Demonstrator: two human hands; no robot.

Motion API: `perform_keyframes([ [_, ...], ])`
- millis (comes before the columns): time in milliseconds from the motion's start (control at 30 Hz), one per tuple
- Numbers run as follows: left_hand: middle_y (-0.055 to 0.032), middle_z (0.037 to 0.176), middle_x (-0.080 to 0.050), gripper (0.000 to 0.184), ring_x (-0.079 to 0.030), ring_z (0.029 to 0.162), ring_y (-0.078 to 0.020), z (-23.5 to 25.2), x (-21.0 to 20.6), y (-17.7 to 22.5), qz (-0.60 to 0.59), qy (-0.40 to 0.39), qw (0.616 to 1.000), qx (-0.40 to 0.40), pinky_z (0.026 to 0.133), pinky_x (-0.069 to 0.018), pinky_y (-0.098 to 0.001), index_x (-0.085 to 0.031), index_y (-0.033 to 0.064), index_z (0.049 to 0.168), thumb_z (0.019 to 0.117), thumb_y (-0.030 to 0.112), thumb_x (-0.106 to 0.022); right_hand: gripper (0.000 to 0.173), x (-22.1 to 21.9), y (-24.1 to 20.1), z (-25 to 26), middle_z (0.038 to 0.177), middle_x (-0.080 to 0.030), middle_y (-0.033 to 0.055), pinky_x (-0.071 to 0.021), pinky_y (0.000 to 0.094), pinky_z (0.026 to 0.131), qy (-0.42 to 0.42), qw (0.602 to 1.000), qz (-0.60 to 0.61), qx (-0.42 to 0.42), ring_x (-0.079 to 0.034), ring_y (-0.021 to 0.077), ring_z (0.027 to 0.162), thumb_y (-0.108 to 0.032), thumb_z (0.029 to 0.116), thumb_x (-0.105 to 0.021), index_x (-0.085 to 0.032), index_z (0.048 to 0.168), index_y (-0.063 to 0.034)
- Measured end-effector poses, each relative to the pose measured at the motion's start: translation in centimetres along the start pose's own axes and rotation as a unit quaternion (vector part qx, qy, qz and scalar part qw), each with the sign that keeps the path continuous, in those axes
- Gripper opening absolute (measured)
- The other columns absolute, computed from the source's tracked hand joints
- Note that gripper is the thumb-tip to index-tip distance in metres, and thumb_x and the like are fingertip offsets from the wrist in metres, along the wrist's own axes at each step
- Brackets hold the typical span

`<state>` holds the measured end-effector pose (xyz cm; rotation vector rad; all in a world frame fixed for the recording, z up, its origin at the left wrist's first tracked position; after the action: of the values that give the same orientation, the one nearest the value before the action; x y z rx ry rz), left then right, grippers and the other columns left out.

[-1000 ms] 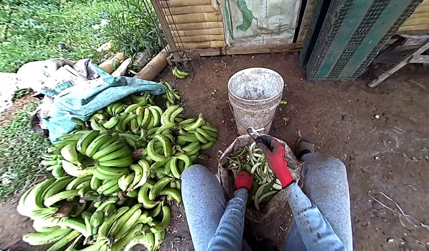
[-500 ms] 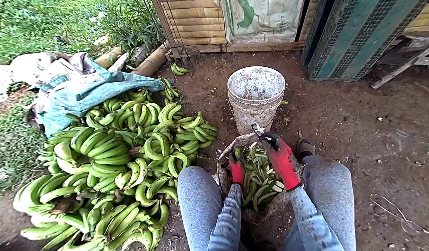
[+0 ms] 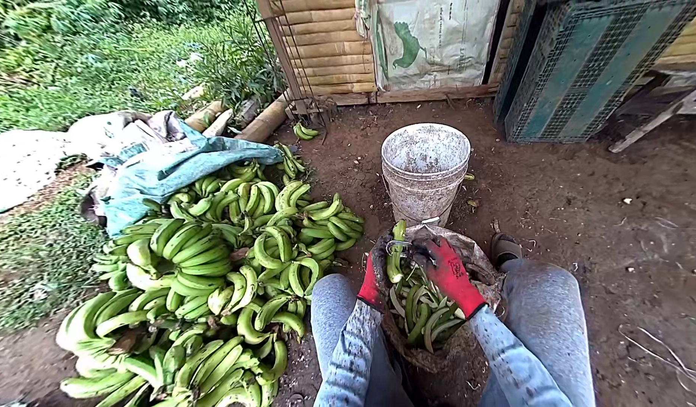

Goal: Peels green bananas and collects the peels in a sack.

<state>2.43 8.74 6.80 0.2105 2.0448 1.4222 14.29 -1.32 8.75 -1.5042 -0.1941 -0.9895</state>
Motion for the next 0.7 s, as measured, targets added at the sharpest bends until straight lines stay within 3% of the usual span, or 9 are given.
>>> perform_keyframes([
  [33,-0.011,0.084,-0.067,0.037,-0.064,0.063,-0.0147,-0.5,0.5,-1.0,0.045,0.018,0.999,-0.005,0.055,-0.0555,-0.0283,-0.06,-0.0007,0.116,0.1117,0.021,-0.03,0.038,0.3,1.0,0.8,0.133,-0.061,0.0281,-0.0448,0.058,0.108,0.024,0.999,-0.012,-0.029,-0.058,0.0448,0.124,-0.02,0.0987,-0.059,-0.067,0.135,-0.0092],
  [100,-0.0135,0.108,-0.066,0.04,-0.064,0.087,-0.014,-1.6,1.2,-2.2,0.157,0.024,0.987,-0.007,0.078,-0.0558,-0.0299,-0.055,-0.0032,0.134,0.1127,0.02,-0.032,0.039,1.1,3.5,2.2,0.135,-0.06,0.0286,-0.0454,0.058,0.108,0.056,0.992,-0.018,-0.108,-0.059,0.0451,0.125,-0.016,0.1011,-0.057,-0.062,0.139,-0.0085],
  [133,-0.0127,0.107,-0.066,0.04,-0.064,0.085,-0.0138,-1.5,1.7,-2.6,0.173,0.032,0.984,-0.005,0.076,-0.0562,-0.0305,-0.055,-0.0016,0.135,0.1128,0.024,-0.033,0.039,1.6,4.3,2.6,0.134,-0.061,0.0273,-0.0467,0.0571,0.107,0.065,0.989,-0.007,-0.135,-0.06,0.0434,0.123,-0.016,0.1018,-0.057,-0.061,0.14,-0.0091],
  [200,-0.0087,0.083,-0.063,0.038,-0.061,0.062,-0.0139,-0.1,2.4,-2.0,0.14,0.061,0.988,-0.017,0.055,-0.0546,-0.0297,-0.058,0.0013,0.124,0.1119,0.031,-0.038,0.039,1.8,3.8,2.2,0.13,-0.063,0.0239,-0.0492,0.0549,0.104,0.065,0.989,0.027,-0.126,-0.063,0.0387,0.119,-0.02,0.1017,-0.06,-0.061,0.139,-0.0098],
  [233,-0.0075,0.081,-0.063,0.036,-0.06,0.061,-0.013,0.5,2.4,-1.0,0.129,0.065,0.989,-0.034,0.054,-0.0541,-0.0288,-0.058,0.0012,0.124,0.1114,0.029,-0.039,0.038,1.5,2.7,1.4,0.127,-0.065,0.0218,-0.0507,0.0528,0.103,0.052,0.993,0.043,-0.096,-0.065,0.0355,0.116,-0.023,0.101,-0.061,-0.063,0.137,-0.0099],
  [300,-0.0077,0.093,-0.065,0.036,-0.062,0.074,-0.0121,1.4,2.6,1.0,0.121,0.071,0.988,-0.066,0.068,-0.0557,-0.0288,-0.057,0.002,0.131,0.1115,0.027,-0.039,0.037,0.1,0.2,-0.5,0.123,-0.068,0.0156,-0.0536,0.0446,0.1,-0.001,0.997,0.074,-0.015,-0.067,0.0261,0.112,-0.029,0.0988,-0.063,-0.069,0.131,-0.012],
  [400,-0.0059,0.087,-0.064,0.038,-0.062,0.069,-0.0118,2.1,3.0,1.6,0.038,0.064,0.993,-0.086,0.063,-0.0549,-0.0268,-0.058,0.0056,0.126,0.1121,0.031,-0.034,0.038,-1.7,-1.9,-1.9,0.127,-0.066,0.0186,-0.0508,0.0474,0.103,-0.08,0.996,0.032,0.037,-0.064,0.0311,0.117,-0.03,0.099,-0.062,-0.069,0.132,-0.014],
  [533,-0.0067,0.086,-0.066,0.034,-0.064,0.071,-0.012,0.4,1.7,-0.1,0.061,-0.019,0.997,-0.046,0.064,-0.0567,-0.0268,-0.06,0.0017,0.119,0.1106,0.022,-0.034,0.038,0.0,0.3,1.1,0.132,-0.061,0.0287,-0.0447,0.0593,0.107,0.001,0.999,-0.039,-0.032,-0.059,0.0456,0.124,-0.017,0.0993,-0.059,-0.067,0.136,-0.01],
  [700,-0.0139,0.103,-0.068,0.041,-0.068,0.089,-0.0165,-0.2,3.1,-0.5,0.185,0.071,0.98,-0.026,0.082,-0.0582,-0.0339,-0.059,-0.0027,0.128,0.1129,0.025,-0.033,0.038,1.3,1.7,1.5,0.127,-0.064,0.0226,-0.05,0.054,0.103,0.043,0.996,0.017,-0.078,-0.064,0.0374,0.117,-0.025,0.1015,-0.061,-0.064,0.137,-0.0114],
])
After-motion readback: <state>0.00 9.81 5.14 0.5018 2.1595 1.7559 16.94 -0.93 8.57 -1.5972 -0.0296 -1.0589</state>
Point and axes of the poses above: each hand's wrist, its own z-axis towards the middle knuckle, its own x-axis out of the back of the hand, y = z × x, the point moved 9 cm from there along z, towards the middle knuckle
